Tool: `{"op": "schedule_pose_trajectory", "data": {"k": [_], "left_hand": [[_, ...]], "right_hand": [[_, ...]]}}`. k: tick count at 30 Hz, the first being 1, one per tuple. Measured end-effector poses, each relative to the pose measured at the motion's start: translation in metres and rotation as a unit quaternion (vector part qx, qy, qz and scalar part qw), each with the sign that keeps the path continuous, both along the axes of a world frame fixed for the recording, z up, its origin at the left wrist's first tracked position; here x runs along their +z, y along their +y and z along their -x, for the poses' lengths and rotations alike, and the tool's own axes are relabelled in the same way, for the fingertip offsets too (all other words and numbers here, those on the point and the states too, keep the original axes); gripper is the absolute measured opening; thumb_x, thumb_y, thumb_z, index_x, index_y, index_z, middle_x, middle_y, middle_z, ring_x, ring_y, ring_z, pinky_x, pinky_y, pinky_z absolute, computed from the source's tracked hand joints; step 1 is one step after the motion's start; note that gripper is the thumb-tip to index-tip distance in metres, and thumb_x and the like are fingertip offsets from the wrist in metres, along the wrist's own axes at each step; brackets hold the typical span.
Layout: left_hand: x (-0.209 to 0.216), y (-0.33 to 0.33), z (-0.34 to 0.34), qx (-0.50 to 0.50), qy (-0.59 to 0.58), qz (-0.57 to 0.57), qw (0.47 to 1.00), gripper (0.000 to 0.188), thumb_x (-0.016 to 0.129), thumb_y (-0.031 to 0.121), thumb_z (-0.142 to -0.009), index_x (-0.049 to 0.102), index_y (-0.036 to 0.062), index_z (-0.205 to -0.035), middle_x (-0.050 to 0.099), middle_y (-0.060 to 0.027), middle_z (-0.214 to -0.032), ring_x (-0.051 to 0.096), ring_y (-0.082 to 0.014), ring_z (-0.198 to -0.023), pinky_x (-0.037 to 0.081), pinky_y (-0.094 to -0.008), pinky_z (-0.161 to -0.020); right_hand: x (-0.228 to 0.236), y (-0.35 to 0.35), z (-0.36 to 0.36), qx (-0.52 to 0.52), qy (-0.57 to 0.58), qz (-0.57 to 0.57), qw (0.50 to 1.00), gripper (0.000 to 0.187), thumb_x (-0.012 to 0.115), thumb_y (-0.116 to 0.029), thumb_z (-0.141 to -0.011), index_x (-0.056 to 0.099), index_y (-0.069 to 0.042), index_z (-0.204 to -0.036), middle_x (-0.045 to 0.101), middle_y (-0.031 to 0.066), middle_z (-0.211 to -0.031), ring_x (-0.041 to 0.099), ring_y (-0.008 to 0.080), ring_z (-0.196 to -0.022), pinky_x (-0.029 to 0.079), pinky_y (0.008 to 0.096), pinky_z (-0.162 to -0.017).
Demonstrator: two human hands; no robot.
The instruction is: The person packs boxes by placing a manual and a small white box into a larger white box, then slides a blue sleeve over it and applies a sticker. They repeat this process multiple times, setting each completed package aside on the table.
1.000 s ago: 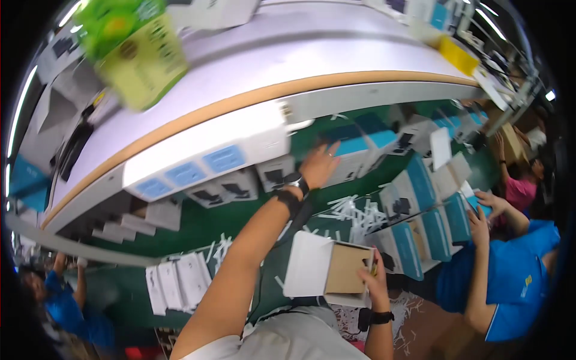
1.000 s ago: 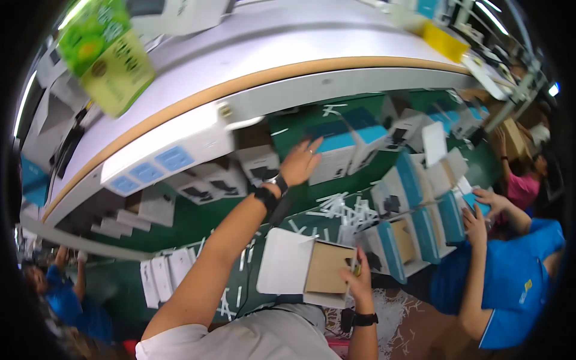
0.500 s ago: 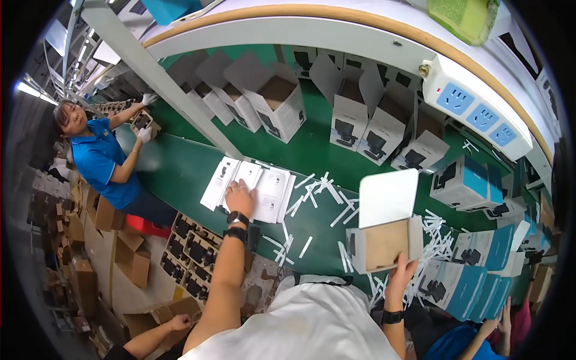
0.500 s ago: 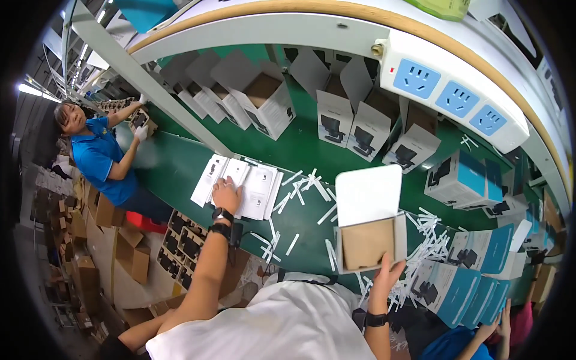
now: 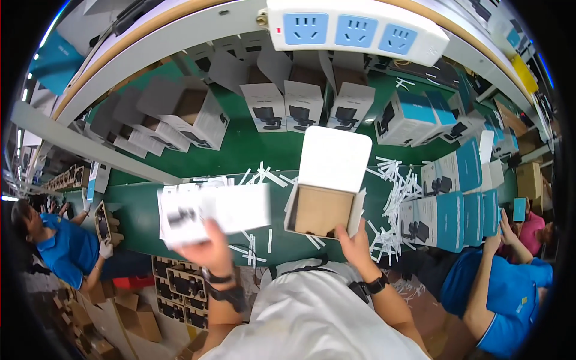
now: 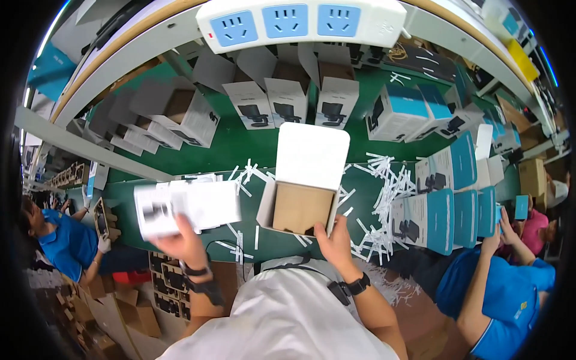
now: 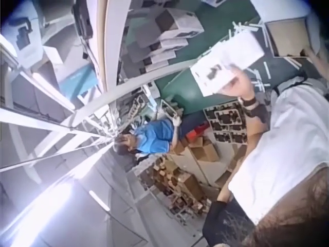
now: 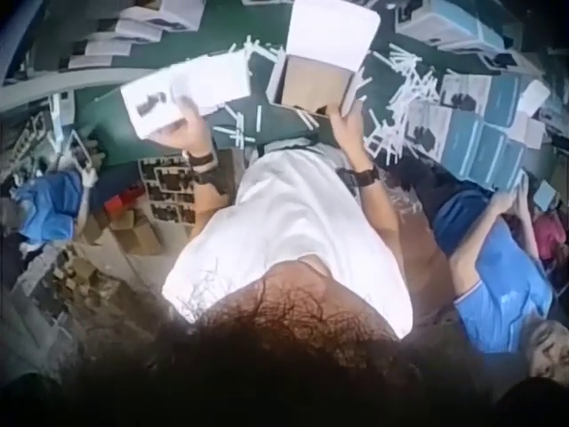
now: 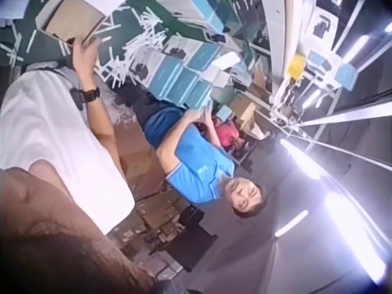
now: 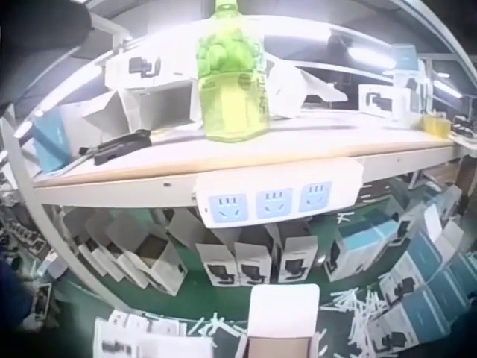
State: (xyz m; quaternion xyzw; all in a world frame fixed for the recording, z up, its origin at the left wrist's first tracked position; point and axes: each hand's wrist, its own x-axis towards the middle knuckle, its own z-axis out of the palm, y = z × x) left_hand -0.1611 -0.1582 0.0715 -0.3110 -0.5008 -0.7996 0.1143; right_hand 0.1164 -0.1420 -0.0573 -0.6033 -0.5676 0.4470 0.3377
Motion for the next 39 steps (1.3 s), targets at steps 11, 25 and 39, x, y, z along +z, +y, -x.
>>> {"op": "schedule_pose_trajectory", "data": {"k": [11, 25, 39], "left_hand": [[-0.051, -0.015, -0.033, -0.226, 0.234, 0.292, 0.899, 0.067, 0.081, 0.008, -0.073, 0.054, 0.0011, -0.135, 0.054, -0.0191, -0.121, 0.058, -0.0327, -0.099, 0.053, -0.0386, -0.079], [-0.063, -0.002, -0.059, -0.349, 0.494, 0.395, 0.692, 0.066, 0.075, 0.018, -0.083, 0.053, 0.0137, -0.145, 0.045, -0.0162, -0.153, 0.044, -0.0379, -0.140, 0.038, -0.0497, -0.113], [-0.063, -0.004, -0.053, -0.359, 0.491, 0.390, 0.692, 0.066, 0.075, 0.017, -0.083, 0.053, 0.0123, -0.145, 0.047, -0.0115, -0.154, 0.043, -0.0383, -0.140, 0.038, -0.0494, -0.113]], "right_hand": [[0.046, -0.001, -0.022, 0.054, 0.005, -0.023, 0.998, 0.056, 0.077, -0.022, -0.086, 0.053, 0.001, -0.131, 0.068, 0.0134, -0.113, 0.060, 0.0187, -0.079, 0.049, 0.0308, -0.070], [0.085, 0.055, -0.007, 0.053, -0.226, -0.234, 0.944, 0.011, 0.069, -0.019, -0.091, 0.064, -0.010, -0.095, 0.072, 0.0090, -0.084, 0.070, 0.0302, -0.072, 0.053, 0.0375, -0.059], [0.080, 0.056, 0.001, 0.035, -0.212, -0.232, 0.949, 0.014, 0.072, -0.023, -0.089, 0.064, -0.011, -0.089, 0.070, 0.0067, -0.078, 0.069, 0.0308, -0.069, 0.052, 0.0393, -0.057]]}}
